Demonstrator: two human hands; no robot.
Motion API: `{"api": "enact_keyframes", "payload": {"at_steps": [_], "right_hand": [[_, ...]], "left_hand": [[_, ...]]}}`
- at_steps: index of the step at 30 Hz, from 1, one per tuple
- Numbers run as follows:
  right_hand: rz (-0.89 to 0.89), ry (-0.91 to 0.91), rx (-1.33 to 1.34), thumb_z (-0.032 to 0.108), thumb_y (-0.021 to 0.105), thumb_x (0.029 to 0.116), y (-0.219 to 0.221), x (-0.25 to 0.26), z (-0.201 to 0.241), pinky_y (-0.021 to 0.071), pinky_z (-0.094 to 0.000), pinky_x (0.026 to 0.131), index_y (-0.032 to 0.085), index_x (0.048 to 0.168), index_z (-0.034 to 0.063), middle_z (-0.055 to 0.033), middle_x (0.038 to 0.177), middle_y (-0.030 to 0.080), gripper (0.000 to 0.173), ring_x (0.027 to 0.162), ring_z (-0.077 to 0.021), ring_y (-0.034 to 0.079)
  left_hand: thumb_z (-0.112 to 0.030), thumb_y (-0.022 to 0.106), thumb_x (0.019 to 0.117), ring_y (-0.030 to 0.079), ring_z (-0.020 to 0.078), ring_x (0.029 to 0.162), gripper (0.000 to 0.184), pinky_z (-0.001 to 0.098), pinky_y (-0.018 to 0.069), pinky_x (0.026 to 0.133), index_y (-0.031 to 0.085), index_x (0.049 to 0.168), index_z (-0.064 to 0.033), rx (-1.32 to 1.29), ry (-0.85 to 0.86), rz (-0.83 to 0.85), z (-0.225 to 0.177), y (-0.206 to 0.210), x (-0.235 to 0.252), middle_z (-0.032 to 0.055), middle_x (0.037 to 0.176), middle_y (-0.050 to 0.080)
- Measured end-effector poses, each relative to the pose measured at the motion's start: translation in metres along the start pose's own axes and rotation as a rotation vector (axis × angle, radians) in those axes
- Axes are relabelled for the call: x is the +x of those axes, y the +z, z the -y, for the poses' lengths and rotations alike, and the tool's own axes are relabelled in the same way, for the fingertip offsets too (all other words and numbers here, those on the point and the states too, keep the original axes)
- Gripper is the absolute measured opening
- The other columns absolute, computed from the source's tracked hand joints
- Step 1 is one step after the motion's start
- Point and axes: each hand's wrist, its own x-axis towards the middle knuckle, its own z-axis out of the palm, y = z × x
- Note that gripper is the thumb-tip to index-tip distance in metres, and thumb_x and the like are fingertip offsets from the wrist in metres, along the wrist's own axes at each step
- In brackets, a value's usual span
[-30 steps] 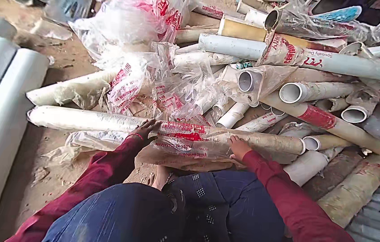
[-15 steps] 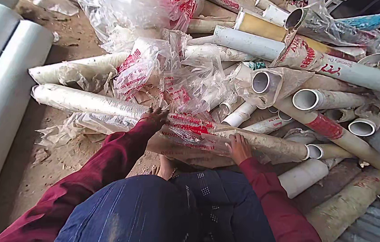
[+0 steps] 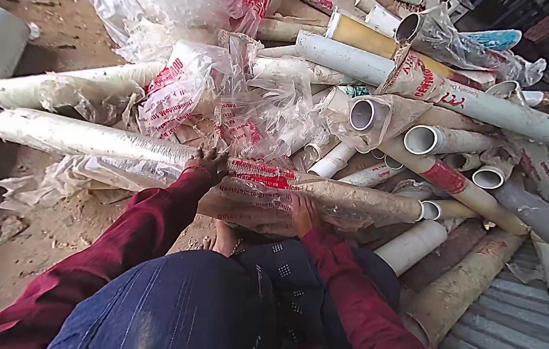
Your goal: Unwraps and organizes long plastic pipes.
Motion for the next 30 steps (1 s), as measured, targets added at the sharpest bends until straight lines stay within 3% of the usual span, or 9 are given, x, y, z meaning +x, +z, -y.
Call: {"api": "enact_keyframes", "payload": {"at_steps": [3, 5, 7, 11, 16, 19, 23, 28, 30], "right_hand": [[-0.021, -0.113, 0.006, 0.045, 0.076, 0.0888, 0.007, 0.006, -0.013, 0.0293, -0.0639, 0.120, 0.043, 0.152, -0.0075, -0.0318, 0.161, 0.035, 0.088, 0.150, -0.0498, 0.033], [0.090, -0.156, -0.066, 0.035, 0.073, 0.0930, 0.014, 0.013, -0.020, 0.0219, -0.0627, 0.123, 0.034, 0.157, -0.0064, -0.0300, 0.166, 0.026, 0.086, 0.154, -0.0484, 0.024], [0.055, -0.180, -0.102, -0.001, 0.061, 0.0944, 0.021, 0.014, -0.019, 0.0345, -0.0582, 0.119, 0.048, 0.149, -0.0079, -0.0280, 0.158, 0.043, 0.057, 0.147, -0.0468, 0.042], [0.218, -0.002, 0.088, -0.013, 0.051, 0.0955, -0.003, -0.004, 0.014, 0.0375, -0.0479, 0.120, 0.061, 0.137, -0.0081, -0.0258, 0.145, 0.058, 0.043, 0.140, -0.0397, 0.053], [0.249, 0.004, 0.160, -0.015, 0.050, 0.0933, -0.023, -0.041, 0.029, 0.0448, -0.0485, 0.115, 0.066, 0.132, -0.0067, -0.0242, 0.133, 0.068, 0.043, 0.128, -0.0386, 0.064], [0.495, 0.057, 0.021, -0.013, 0.045, 0.0977, -0.039, -0.041, 0.041, 0.0367, -0.0457, 0.121, 0.053, 0.147, -0.0037, -0.0212, 0.149, 0.057, 0.050, 0.142, -0.0345, 0.052], [0.592, 0.080, 0.011, 0.012, 0.045, 0.1094, -0.033, -0.035, 0.043, 0.0302, -0.0441, 0.124, 0.043, 0.154, -0.0022, -0.0210, 0.155, 0.050, 0.047, 0.147, -0.0326, 0.045], [0.337, 0.107, 0.172, 0.034, 0.055, 0.1071, -0.048, -0.031, 0.035, 0.0520, -0.0613, 0.094, 0.050, 0.151, 0.0022, -0.0277, 0.114, 0.073, 0.054, 0.103, -0.0471, 0.071], [0.097, 0.041, 0.235, 0.018, 0.053, 0.1067, -0.044, -0.024, 0.035, 0.0546, -0.0643, 0.084, 0.061, 0.139, -0.0032, -0.0298, 0.105, 0.074, 0.040, 0.093, -0.0497, 0.073]], "left_hand": [[-0.055, 0.058, 0.1004, 0.026, 0.0554, 0.150, 0.070, 0.0737, 0.0349, 0.107, 0.040, 0.159, -0.0211, -0.013, 0.003, 0.004, 0.002, 0.000, -0.003, 0.0240, 0.164, 0.033], [-0.055, 0.058, 0.1005, 0.025, 0.0552, 0.150, 0.070, 0.0735, 0.0341, 0.108, 0.040, 0.159, -0.0213, -0.020, 0.005, 0.007, 0.000, -0.001, -0.002, 0.0237, 0.164, 0.033], [-0.056, 0.057, 0.1002, 0.026, 0.0548, 0.150, 0.069, 0.0737, 0.0357, 0.106, 0.041, 0.159, -0.0223, -0.020, 0.006, 0.003, 0.000, 0.000, -0.001, 0.0223, 0.164, 0.034], [-0.058, 0.060, 0.0983, 0.025, 0.0520, 0.151, 0.067, 0.0790, 0.0290, 0.107, 0.044, 0.157, -0.0286, -0.039, -0.024, -0.031, 0.004, 0.008, 0.003, 0.0173, 0.164, 0.037], [-0.056, 0.061, 0.0983, 0.027, 0.0518, 0.150, 0.064, 0.0796, 0.0309, 0.105, 0.047, 0.155, -0.0289, -0.034, -0.026, -0.022, 0.006, 0.007, 0.006, 0.0172, 0.161, 0.041], [-0.058, 0.060, 0.0982, 0.028, 0.0513, 0.150, 0.064, 0.0778, 0.0320, 0.106, 0.047, 0.155, -0.0303, -0.031, -0.028, -0.017, 0.004, 0.007, 0.005, 0.0167, 0.161, 0.042], [-0.054, 0.054, 0.1028, 0.018, 0.0452, 0.156, 0.065, 0.0792, 0.0153, 0.114, 0.042, 0.159, -0.0220, -0.097, 0.057, -0.035, 0.010, 0.015, -0.008, 0.0141, 0.166, 0.034], [-0.046, 0.060, 0.1015, 0.005, 0.0373, 0.160, 0.074, 0.0609, 0.0033, 0.126, 0.031, 0.162, -0.0137, -0.103, 0.404, 0.032, -0.011, 0.050, -0.057, 0.0158, 0.172, 0.014], [-0.010, 0.054, 0.1033, 0.012, 0.0390, 0.159, 0.061, 0.0637, 0.0067, 0.125, 0.033, 0.161, -0.0085, -0.119, 0.390, 0.033, -0.018, 0.055, -0.068, 0.0155, 0.170, 0.023]]}}
